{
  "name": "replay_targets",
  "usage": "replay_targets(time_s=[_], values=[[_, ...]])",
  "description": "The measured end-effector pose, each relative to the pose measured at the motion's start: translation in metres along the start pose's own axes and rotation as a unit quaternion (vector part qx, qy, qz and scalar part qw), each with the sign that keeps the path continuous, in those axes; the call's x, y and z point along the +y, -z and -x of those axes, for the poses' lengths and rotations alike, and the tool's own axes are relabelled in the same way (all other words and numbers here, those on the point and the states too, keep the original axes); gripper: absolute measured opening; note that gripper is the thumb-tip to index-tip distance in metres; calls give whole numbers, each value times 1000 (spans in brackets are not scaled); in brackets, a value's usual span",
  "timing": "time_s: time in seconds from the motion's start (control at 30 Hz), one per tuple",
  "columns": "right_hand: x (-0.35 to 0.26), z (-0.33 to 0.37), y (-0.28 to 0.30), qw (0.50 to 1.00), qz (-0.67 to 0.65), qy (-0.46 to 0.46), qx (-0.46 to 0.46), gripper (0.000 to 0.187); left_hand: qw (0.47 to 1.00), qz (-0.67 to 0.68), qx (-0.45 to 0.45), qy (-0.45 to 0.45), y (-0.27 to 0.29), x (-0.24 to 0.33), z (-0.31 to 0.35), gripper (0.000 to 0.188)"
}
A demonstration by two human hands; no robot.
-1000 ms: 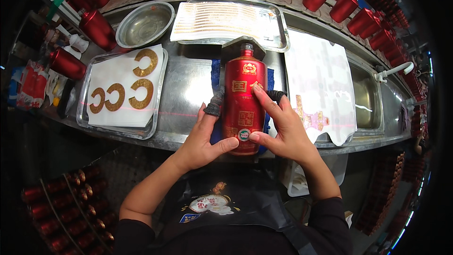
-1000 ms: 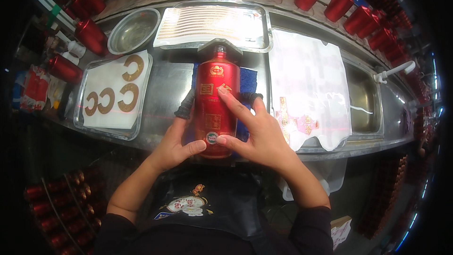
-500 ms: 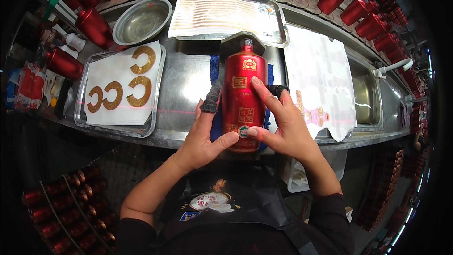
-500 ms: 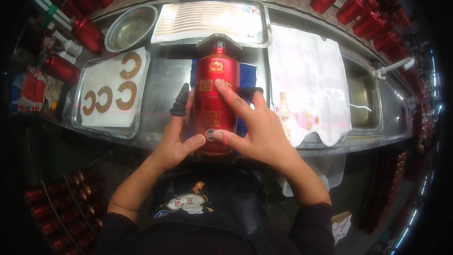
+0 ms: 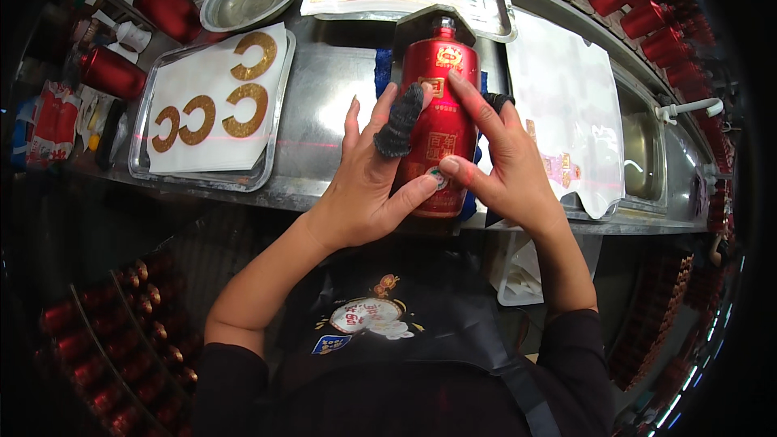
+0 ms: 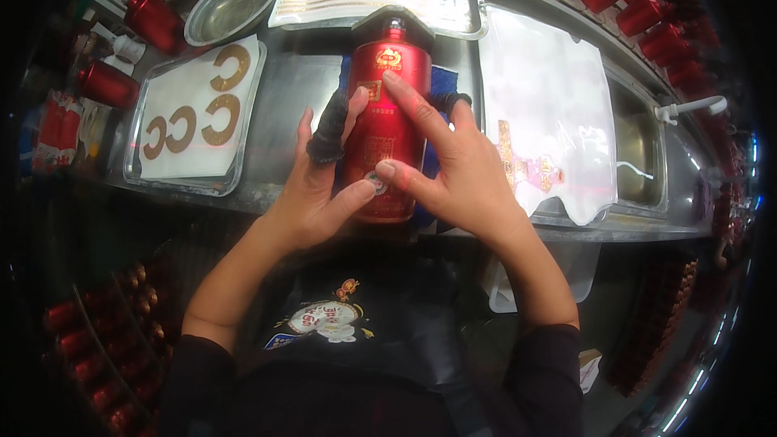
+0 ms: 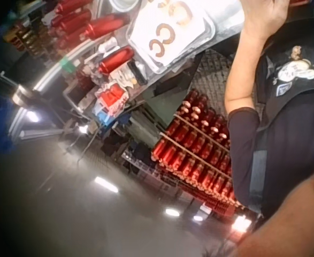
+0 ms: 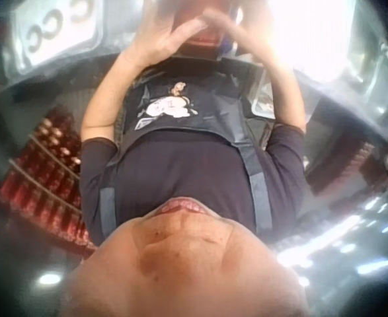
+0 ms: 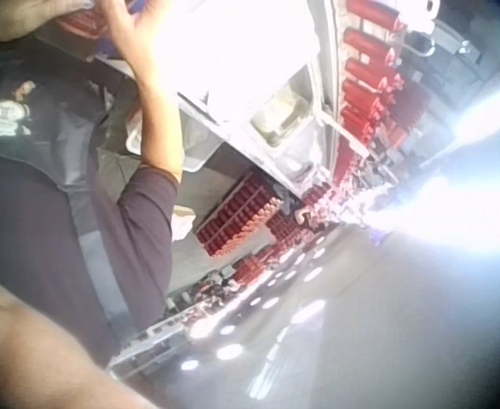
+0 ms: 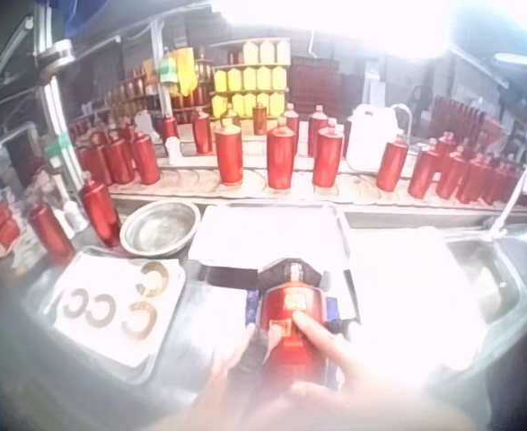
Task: The person applies gold decorative rings to the necks of red bottles, smooths them with a cloth, and affixes a label to the bottle body. The finished bottle is placed on a nearby rack.
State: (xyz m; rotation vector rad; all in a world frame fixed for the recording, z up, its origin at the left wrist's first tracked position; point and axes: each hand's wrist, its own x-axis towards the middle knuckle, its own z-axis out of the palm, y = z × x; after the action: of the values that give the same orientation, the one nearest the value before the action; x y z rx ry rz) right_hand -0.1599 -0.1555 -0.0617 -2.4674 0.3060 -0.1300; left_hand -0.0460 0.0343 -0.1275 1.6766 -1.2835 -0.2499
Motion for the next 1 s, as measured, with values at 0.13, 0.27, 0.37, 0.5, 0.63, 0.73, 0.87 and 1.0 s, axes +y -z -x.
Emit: replay_targets(time_s=[0.13,0.27,0.37,0.5,0.63,0.73,0.87,1.0], values=[[1,1,-1,999,-31,-35,-4,83,999,28,14,-12,1,-3,-1,78],[1,3,1,1000,-8,-1,7,80,1000,10,7,-17,1,-4,-4,77],[0,4,1,1000,15,-12,-1,77,1000,4,8,-19,1,-5,-5,77],[0,3,-2,1000,9,-9,16,80,1000,9,13,-27,-1,-4,-8,76],[6,3,-4,999,25,23,33,81,999,24,27,-37,0,-4,-9,76],[14,5,-6,999,8,25,41,79,999,41,27,-22,0,-6,-8,75],[24,4,-10,999,21,37,21,75,997,67,22,-17,-4,-9,-7,75],[28,3,-12,996,-69,45,15,74,991,128,25,-11,-3,-14,-5,76]])
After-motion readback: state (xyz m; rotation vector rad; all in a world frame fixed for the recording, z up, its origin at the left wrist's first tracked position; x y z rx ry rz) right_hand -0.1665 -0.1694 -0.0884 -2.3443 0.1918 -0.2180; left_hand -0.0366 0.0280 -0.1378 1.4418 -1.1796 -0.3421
